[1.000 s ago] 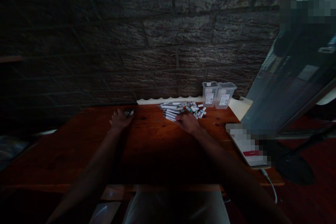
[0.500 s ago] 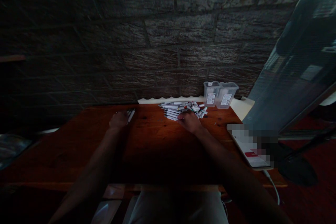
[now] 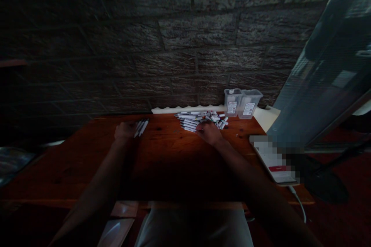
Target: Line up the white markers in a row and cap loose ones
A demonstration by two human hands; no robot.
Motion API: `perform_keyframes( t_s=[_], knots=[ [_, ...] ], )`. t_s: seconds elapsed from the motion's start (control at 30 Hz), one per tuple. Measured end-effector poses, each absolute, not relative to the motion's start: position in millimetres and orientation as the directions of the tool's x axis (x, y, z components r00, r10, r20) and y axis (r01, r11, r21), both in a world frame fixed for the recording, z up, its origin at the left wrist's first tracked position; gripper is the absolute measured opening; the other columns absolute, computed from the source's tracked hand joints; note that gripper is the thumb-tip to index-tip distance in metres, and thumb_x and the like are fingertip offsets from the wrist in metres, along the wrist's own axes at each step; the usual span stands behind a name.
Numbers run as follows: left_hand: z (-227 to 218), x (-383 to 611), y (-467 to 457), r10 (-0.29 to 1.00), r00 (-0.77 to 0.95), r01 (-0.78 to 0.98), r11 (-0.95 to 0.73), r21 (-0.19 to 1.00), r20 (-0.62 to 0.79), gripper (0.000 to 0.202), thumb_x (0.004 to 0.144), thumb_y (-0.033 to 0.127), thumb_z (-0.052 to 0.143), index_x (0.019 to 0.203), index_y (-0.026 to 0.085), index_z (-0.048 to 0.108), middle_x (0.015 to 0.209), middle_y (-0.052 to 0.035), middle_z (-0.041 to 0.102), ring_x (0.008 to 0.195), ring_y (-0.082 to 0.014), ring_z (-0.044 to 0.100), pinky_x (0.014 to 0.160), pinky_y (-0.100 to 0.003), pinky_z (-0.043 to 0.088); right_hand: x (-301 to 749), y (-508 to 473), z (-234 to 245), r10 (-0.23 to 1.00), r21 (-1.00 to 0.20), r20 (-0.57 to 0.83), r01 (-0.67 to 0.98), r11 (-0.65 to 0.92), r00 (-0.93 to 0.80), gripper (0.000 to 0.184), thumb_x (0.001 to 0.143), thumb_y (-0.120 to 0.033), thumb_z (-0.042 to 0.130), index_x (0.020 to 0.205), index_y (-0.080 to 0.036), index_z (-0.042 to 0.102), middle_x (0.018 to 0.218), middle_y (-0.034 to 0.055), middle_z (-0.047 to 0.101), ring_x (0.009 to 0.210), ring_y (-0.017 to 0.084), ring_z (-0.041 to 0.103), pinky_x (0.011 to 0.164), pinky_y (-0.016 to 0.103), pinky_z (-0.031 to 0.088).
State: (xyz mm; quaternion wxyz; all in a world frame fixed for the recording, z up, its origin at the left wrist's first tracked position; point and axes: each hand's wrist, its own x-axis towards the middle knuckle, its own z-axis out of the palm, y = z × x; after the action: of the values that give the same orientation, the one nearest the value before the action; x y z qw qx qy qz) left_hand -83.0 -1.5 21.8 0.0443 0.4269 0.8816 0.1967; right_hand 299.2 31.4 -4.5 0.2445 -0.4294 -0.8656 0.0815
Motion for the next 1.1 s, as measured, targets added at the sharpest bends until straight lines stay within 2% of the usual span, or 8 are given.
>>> perform_keyframes(
  t_s=[0.2,0.4,0.67,0.8,0.97,1.1],
  knots=[
    [21,-82,1,0.787,-0.611,0.748,0.541,0.385,0.081,0.045,0.083,0.046,0.054,0.117,0.021,0.069,0.120,-0.0157,0.067,0.112,-0.0369,0.060,0.088,-0.047,0.050,299,30,-2,0.789,-0.333,0.343,0.720,0.609,-0.509,0.012,0.084,-0.024,0.065,0.091,-0.020,0.073,0.094,0.0057,0.073,0.095,0.022,0.064,0.085,0.030,0.048],
    [20,-85,4,0.826,-0.561,0.782,0.510,0.359,0.049,0.043,0.085,0.039,0.052,0.117,0.016,0.068,0.120,-0.0163,0.066,0.112,-0.0348,0.059,0.090,-0.042,0.048,300,30,-2,0.795,-0.333,0.319,0.724,0.604,-0.517,0.013,0.086,-0.026,0.062,0.091,-0.021,0.073,0.094,0.0055,0.073,0.094,0.021,0.064,0.084,0.028,0.047],
    [24,-80,0,0.854,-0.516,0.822,0.471,0.321,0.068,0.049,0.084,0.046,0.048,0.123,0.021,0.065,0.124,-0.0154,0.064,0.113,-0.0352,0.059,0.090,-0.040,0.048,300,31,-3,0.776,-0.333,0.332,0.703,0.628,-0.536,0.013,0.086,-0.024,0.062,0.092,-0.020,0.073,0.095,0.0053,0.073,0.095,0.020,0.064,0.086,0.028,0.047],
    [28,-74,-2,0.855,-0.517,0.819,0.486,0.307,0.026,0.045,0.084,0.046,0.049,0.119,0.024,0.067,0.120,-0.0135,0.067,0.110,-0.0336,0.061,0.088,-0.039,0.049,300,32,-4,0.778,-0.346,0.344,0.700,0.625,-0.525,0.013,0.085,-0.024,0.063,0.092,-0.019,0.073,0.095,0.0058,0.073,0.094,0.020,0.065,0.085,0.029,0.048],
    [28,-64,-5,0.851,-0.506,0.848,0.461,0.261,0.140,0.047,0.084,0.048,0.050,0.121,0.024,0.066,0.121,-0.0140,0.066,0.113,-0.0341,0.059,0.087,-0.040,0.049,300,33,-4,0.774,-0.352,0.345,0.692,0.631,-0.531,0.013,0.085,-0.023,0.064,0.093,-0.019,0.073,0.096,0.0064,0.073,0.095,0.021,0.065,0.087,0.031,0.048],
    [26,-60,-4,0.875,-0.468,0.870,0.432,0.238,0.124,0.048,0.085,0.053,0.046,0.117,0.025,0.067,0.117,-0.0115,0.068,0.109,-0.0323,0.061,0.085,-0.038,0.049,300,32,-4,0.774,-0.337,0.343,0.699,0.630,-0.532,0.012,0.085,-0.024,0.064,0.092,-0.021,0.073,0.095,0.0054,0.073,0.094,0.020,0.065,0.086,0.031,0.048]
  ],
)
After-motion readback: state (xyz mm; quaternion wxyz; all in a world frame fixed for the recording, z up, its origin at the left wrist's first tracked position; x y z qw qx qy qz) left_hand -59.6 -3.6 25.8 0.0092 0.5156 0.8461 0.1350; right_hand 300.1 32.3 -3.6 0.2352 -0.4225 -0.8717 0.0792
